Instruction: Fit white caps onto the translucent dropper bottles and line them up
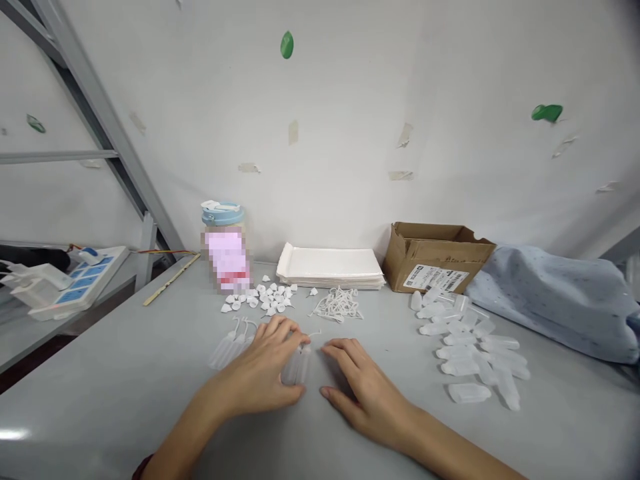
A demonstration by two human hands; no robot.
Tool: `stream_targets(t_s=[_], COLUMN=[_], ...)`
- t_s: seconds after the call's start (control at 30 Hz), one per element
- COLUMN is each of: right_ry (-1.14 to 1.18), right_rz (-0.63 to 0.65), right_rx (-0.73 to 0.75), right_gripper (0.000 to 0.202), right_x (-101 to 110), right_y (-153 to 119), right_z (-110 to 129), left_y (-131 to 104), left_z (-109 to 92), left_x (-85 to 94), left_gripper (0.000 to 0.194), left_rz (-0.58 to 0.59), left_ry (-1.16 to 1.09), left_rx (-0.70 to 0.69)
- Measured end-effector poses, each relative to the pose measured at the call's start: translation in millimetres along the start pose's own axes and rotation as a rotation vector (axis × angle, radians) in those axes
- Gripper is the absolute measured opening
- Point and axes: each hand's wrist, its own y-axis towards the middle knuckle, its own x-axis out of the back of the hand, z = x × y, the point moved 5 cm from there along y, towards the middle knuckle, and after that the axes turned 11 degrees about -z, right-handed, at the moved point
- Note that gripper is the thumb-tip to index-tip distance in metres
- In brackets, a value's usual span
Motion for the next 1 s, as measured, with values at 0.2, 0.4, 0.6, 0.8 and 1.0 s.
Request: stream_targets(t_s=[0.2,0.4,0.6,0.8,1.0], right_ry=[-0.015,-0.04,-0.04,-0.039,-0.052], right_rz=[-0.023,0.008,0.014,0.024,0.002], right_rx=[-0.008,-0.016,-0.016,-0.019,-0.019], right_gripper=[0.045,0.046,0.046,0.045,0.045], right_x=[1.3,1.2,0.3,0.3,2.7], right_y=[0.1,0.6,0.8,-0.1,-0.3], right_z=[-3.6,-1.7,-2.0,-2.8,-4.2], left_y=[-1.3,-1.7,-1.8,-2.3,-1.6], left_z=[1.0,2.4,2.0,3.9,1.7], left_x=[-0.1,-2.4,-0.9,-2.1,-0.2], left_gripper=[0.047,0.047,0.05,0.052,0.054], left_rz=[0.003,-0.001,0.007,0.015,0.014], left_ry=[0.011,-0.005,0.006,0.001,-0.009], left_rx=[-0.002,0.003,0.035,0.033,0.034])
